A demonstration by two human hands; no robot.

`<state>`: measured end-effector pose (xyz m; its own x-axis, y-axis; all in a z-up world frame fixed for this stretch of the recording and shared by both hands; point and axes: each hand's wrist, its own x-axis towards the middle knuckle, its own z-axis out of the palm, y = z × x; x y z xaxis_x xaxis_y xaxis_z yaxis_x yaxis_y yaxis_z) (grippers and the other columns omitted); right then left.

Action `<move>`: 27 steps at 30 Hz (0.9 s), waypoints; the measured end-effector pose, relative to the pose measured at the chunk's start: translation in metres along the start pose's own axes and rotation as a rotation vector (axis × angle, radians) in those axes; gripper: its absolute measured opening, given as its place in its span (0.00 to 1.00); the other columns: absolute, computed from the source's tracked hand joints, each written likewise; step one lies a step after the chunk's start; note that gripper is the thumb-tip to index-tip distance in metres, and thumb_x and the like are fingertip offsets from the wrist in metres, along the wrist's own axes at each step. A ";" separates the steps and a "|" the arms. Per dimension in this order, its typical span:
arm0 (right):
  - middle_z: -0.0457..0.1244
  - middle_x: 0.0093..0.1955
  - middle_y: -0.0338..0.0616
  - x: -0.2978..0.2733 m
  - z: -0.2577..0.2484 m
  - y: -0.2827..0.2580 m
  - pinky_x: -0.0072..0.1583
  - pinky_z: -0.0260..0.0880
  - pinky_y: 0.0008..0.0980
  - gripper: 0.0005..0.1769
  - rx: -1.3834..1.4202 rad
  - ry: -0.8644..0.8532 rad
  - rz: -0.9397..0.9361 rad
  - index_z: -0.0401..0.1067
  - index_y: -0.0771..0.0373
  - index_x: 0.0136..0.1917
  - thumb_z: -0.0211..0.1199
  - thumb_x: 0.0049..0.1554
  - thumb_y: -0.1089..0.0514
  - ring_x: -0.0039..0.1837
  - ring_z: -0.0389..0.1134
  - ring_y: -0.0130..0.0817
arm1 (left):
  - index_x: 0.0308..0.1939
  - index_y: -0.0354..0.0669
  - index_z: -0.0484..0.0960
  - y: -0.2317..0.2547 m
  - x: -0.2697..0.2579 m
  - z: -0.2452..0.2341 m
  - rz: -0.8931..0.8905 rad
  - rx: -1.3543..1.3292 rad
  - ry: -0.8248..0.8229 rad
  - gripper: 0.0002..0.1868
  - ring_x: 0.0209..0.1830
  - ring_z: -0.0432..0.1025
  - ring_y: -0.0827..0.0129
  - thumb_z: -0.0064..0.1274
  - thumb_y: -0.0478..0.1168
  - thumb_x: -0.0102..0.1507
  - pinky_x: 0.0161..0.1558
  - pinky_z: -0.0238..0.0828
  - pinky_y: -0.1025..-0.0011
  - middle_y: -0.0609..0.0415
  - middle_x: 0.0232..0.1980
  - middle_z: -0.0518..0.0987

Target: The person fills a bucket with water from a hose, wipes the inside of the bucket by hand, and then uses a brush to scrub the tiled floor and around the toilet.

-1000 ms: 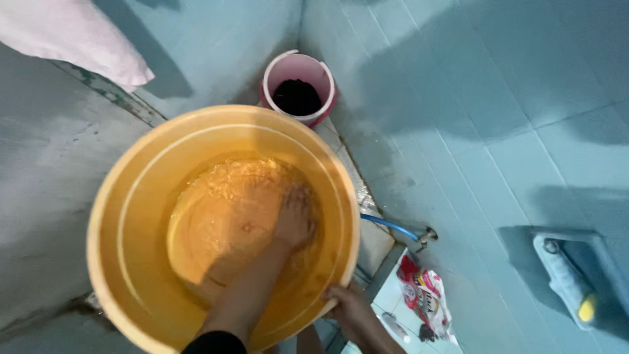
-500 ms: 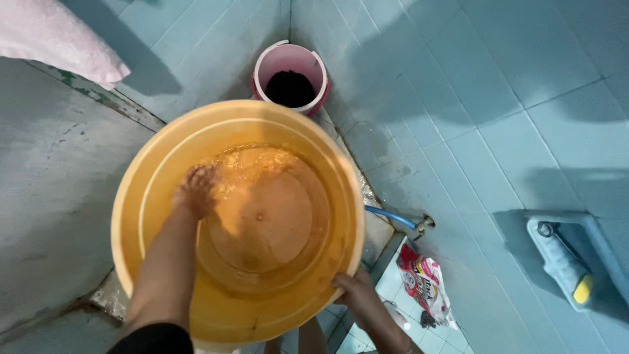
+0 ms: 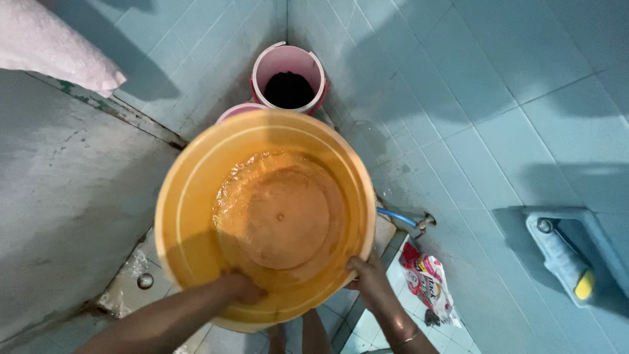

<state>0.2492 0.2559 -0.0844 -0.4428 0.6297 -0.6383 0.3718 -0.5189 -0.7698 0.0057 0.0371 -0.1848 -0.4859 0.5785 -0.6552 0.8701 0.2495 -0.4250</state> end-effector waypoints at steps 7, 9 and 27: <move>0.68 0.51 0.55 0.001 0.004 0.025 0.45 0.80 0.47 0.24 0.064 -0.063 -0.006 0.62 0.72 0.61 0.54 0.52 0.61 0.48 0.74 0.46 | 0.79 0.51 0.40 0.032 0.031 0.009 0.017 -0.114 0.011 0.37 0.83 0.21 0.55 0.21 0.65 0.72 0.74 0.12 0.47 0.50 0.85 0.27; 0.67 0.51 0.55 0.001 0.006 0.031 0.45 0.80 0.46 0.24 0.076 -0.094 -0.034 0.63 0.72 0.62 0.56 0.53 0.61 0.48 0.73 0.44 | 0.79 0.52 0.41 0.031 0.046 0.007 0.014 -0.121 0.031 0.37 0.84 0.21 0.55 0.20 0.64 0.72 0.74 0.12 0.47 0.50 0.85 0.27; 0.68 0.52 0.42 -0.022 -0.016 -0.001 0.48 0.78 0.40 0.33 -0.077 -0.079 -0.130 0.58 0.56 0.69 0.54 0.50 0.66 0.49 0.73 0.36 | 0.79 0.49 0.38 -0.063 0.059 -0.039 -0.137 0.338 0.156 0.37 0.82 0.21 0.56 0.18 0.62 0.71 0.73 0.12 0.49 0.50 0.84 0.27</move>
<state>0.2712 0.2521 -0.0696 -0.5526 0.6399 -0.5341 0.3673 -0.3882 -0.8452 -0.0753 0.0856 -0.1727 -0.5548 0.6753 -0.4860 0.7093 0.0785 -0.7006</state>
